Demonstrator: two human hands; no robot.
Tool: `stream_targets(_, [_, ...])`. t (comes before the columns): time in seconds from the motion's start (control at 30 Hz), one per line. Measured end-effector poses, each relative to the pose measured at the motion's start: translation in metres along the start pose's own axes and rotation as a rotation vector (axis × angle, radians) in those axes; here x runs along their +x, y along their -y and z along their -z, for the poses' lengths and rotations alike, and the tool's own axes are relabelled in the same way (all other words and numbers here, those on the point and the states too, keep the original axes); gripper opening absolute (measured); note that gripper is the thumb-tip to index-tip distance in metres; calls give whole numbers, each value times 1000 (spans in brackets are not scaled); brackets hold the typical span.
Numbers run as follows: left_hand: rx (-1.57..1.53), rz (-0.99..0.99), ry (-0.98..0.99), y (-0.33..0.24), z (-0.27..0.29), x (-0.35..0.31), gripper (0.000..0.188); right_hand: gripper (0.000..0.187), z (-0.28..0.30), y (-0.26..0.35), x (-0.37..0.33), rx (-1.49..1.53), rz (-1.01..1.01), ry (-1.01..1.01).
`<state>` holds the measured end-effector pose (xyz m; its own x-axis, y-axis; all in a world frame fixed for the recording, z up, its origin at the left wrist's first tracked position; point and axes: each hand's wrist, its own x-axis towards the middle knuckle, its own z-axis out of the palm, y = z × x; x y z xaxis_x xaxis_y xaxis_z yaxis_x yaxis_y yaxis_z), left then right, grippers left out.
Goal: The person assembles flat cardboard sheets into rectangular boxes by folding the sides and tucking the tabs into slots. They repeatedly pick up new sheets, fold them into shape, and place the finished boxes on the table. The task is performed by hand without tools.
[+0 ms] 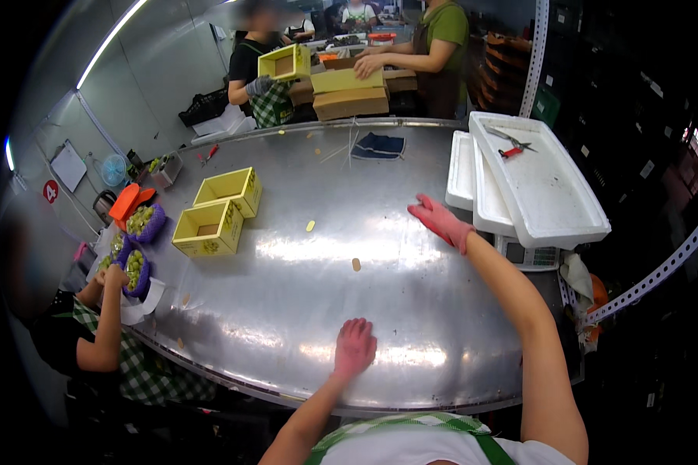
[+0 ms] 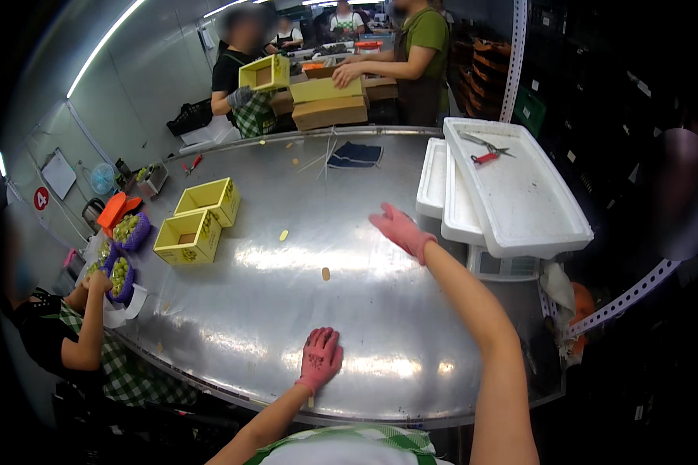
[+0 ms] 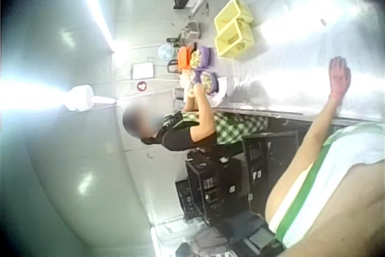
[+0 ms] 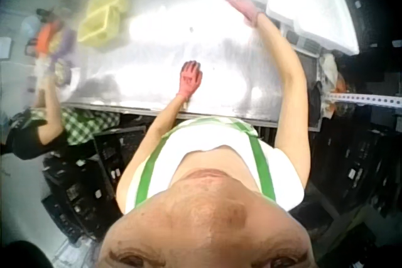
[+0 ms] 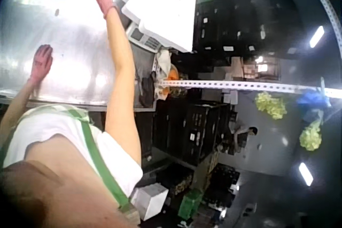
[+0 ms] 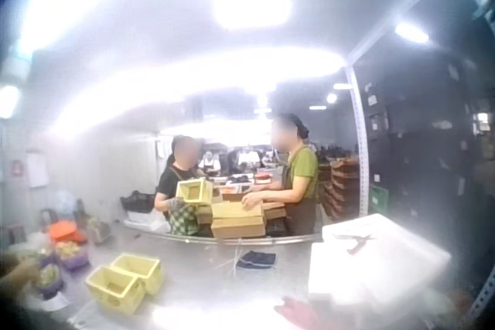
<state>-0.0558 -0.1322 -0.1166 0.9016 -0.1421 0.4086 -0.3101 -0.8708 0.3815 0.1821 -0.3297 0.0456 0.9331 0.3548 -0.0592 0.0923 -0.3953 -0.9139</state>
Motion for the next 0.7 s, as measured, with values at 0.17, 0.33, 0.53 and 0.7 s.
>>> stream_targets(0.17, [59, 0, -4, -6, 4, 2, 30, 60, 36, 36, 86, -117, 159, -164])
stream_targets(0.33, [75, -18, -20, -19, 25, 15, 18, 60, 59, 38, 168, 121, 0, -220])
stream_targets(0.53, [21, 76, 195, -13, 18, 17, 34, 36, 66, -27, 264, 430, 159, -421])
stream_targets(0.7, [17, 21, 80, -15, 23, 18, 30, 35, 50, -41, 260, 620, -24, -240])
